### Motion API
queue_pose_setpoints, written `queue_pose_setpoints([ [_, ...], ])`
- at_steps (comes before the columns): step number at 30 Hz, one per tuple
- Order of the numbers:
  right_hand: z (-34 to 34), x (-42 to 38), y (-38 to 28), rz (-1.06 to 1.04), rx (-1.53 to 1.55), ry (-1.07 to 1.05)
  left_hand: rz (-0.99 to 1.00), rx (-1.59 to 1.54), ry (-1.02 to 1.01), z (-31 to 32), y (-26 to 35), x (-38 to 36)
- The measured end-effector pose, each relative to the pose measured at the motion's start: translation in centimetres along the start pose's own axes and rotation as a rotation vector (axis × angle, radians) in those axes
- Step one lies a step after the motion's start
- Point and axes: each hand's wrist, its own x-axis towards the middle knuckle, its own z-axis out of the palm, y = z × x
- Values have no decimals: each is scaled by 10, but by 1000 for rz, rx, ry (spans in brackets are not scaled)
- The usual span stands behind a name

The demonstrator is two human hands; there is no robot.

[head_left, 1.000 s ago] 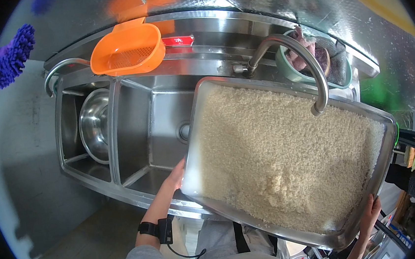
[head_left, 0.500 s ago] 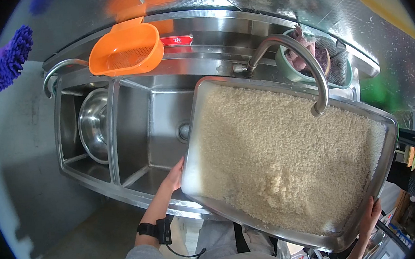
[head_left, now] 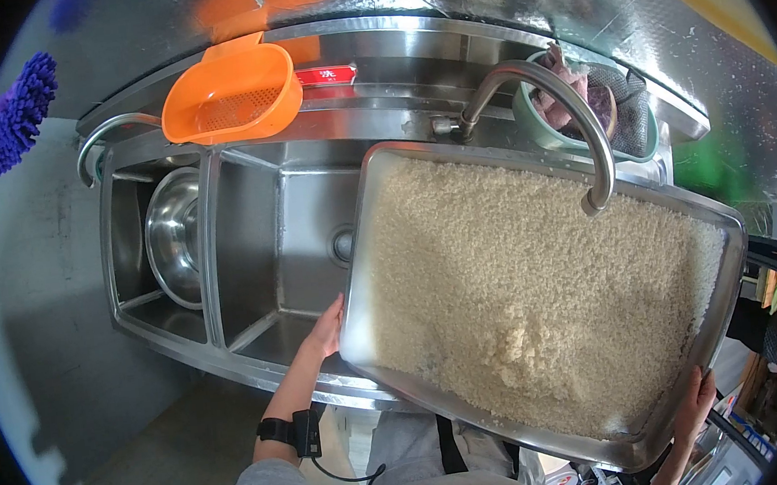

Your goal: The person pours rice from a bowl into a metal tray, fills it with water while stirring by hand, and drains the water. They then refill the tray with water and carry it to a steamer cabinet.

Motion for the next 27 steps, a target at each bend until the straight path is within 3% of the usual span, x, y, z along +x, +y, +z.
queue_pose_setpoints([
  [21, 2, -2, -4, -14, 22, 8, 22, 146, 2, -22, -19, 18],
  [27, 5, -3, -5, -34, 33, 27, 56, 183, 168, -35, -30, 31],
])
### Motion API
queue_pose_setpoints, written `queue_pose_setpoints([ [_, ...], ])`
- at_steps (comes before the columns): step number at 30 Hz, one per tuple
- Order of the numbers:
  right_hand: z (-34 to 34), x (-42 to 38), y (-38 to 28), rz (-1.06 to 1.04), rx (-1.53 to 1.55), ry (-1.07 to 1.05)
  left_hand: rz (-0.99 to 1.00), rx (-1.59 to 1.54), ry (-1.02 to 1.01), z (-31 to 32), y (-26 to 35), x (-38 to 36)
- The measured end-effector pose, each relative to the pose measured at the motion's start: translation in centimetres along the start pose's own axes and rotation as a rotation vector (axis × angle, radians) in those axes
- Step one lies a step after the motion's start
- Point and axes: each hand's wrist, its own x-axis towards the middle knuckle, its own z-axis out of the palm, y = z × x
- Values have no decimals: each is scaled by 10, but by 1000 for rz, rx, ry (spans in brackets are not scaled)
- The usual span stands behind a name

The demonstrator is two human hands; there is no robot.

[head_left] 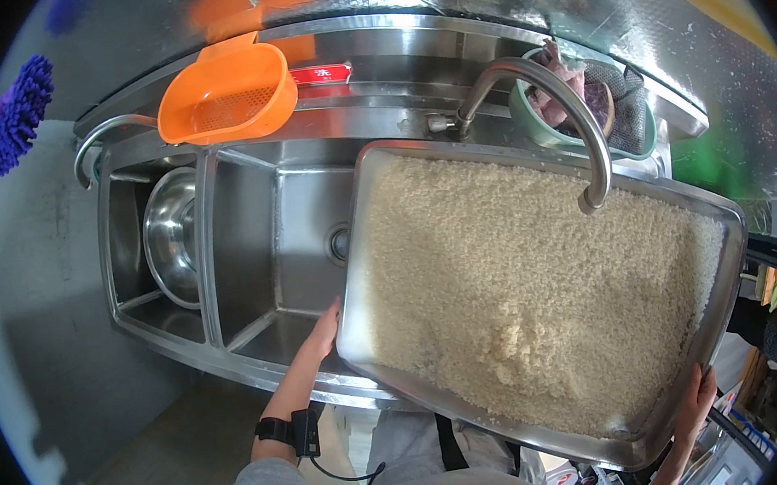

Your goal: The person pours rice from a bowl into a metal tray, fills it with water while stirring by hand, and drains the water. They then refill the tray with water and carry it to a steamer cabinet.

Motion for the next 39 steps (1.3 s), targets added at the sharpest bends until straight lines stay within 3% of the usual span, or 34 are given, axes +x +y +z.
queue_pose_setpoints([
  [6, 0, -1, -2, 26, 14, -7, 129, 176, 126, 0, -1, -13],
  [9, -3, -1, 0, 30, 20, -28, 92, 50, 81, -2, -14, -17],
  [11, -2, -1, -1, 30, 34, -32, 192, -59, -25, 15, -10, -34],
  [18, -5, -1, -5, 30, 7, -52, 172, -15, -103, 6, -18, -30],
  [20, -4, -2, -4, 25, 18, -50, 155, 53, 119, 24, -8, -40],
  [30, -3, -3, -5, 5, 21, -33, 187, 72, 211, 22, -13, -27],
  [32, -2, -4, -7, 9, 25, -28, 199, 370, 379, 35, 3, -38],
  [36, -2, -4, -10, 10, 23, -20, 188, 349, 463, 0, -12, -8],
  [39, 0, -4, -10, 8, 42, -10, 347, 337, 513, -13, -21, 4],
])
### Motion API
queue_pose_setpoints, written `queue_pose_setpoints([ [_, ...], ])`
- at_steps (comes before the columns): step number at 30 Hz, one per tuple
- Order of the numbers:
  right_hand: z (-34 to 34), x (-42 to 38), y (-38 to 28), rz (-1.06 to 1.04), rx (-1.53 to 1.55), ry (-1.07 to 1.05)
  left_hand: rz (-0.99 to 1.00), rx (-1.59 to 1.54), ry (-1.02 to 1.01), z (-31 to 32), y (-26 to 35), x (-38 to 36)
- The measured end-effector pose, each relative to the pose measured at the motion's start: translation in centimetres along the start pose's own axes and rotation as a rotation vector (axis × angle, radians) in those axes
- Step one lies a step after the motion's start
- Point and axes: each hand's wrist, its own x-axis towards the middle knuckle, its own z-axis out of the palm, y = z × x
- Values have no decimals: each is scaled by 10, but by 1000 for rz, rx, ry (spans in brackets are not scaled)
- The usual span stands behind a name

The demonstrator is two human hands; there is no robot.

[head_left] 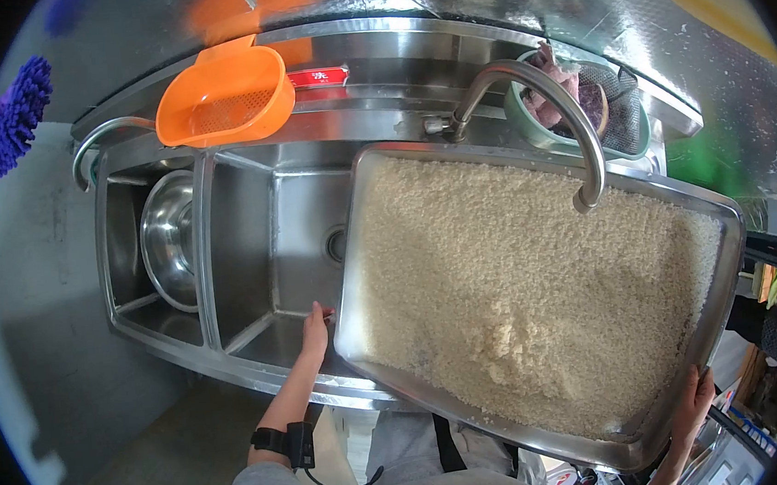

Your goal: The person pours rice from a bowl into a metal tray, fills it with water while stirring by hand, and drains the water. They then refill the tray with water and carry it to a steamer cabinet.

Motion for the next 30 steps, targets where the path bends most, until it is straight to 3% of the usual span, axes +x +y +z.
queue_pose_setpoints([
  [6, 3, -1, 1, -4, -22, 35, 46, 48, 26, 8, -5, 6],
  [9, 2, -1, 0, 1, -29, 20, -22, 12, 9, 11, -2, 2],
  [17, -3, -1, 5, 5, -31, 2, -263, -265, -307, 12, -1, -9],
  [20, -1, -4, 3, -1, -47, 34, -334, -368, -311, 19, 18, -23],
  [30, 6, -9, -4, -45, -28, 114, -375, -443, -516, 20, 29, -20],
])
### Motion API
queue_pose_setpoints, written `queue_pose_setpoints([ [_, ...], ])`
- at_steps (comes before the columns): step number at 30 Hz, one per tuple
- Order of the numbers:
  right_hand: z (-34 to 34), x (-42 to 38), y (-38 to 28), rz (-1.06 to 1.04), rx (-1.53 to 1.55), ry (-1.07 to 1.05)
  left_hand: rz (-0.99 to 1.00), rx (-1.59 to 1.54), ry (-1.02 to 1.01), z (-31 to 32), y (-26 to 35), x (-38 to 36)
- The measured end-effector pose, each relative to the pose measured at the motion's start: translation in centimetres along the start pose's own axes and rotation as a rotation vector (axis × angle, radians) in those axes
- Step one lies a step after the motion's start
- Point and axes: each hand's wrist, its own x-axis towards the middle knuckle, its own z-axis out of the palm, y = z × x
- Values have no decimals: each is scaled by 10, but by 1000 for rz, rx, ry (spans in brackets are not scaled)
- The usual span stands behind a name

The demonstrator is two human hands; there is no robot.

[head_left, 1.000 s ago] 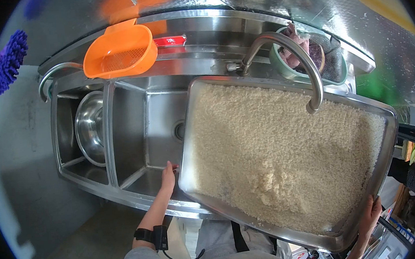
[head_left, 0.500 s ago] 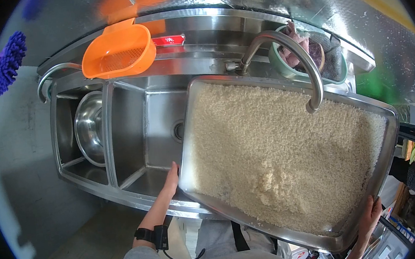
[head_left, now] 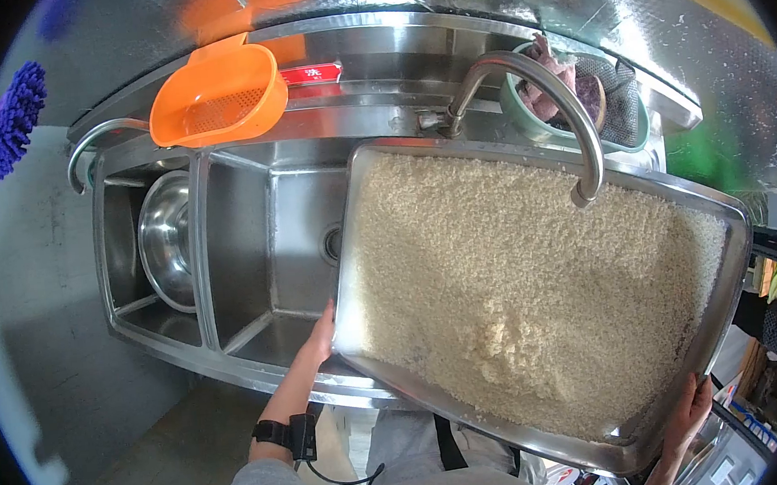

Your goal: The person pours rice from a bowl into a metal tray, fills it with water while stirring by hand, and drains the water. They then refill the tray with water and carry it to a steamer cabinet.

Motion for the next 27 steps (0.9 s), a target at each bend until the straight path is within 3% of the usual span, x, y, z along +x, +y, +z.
queue_pose_setpoints([
  [27, 1, -3, 2, -18, 21, 10, -59, 68, -41, -13, 14, 1],
])
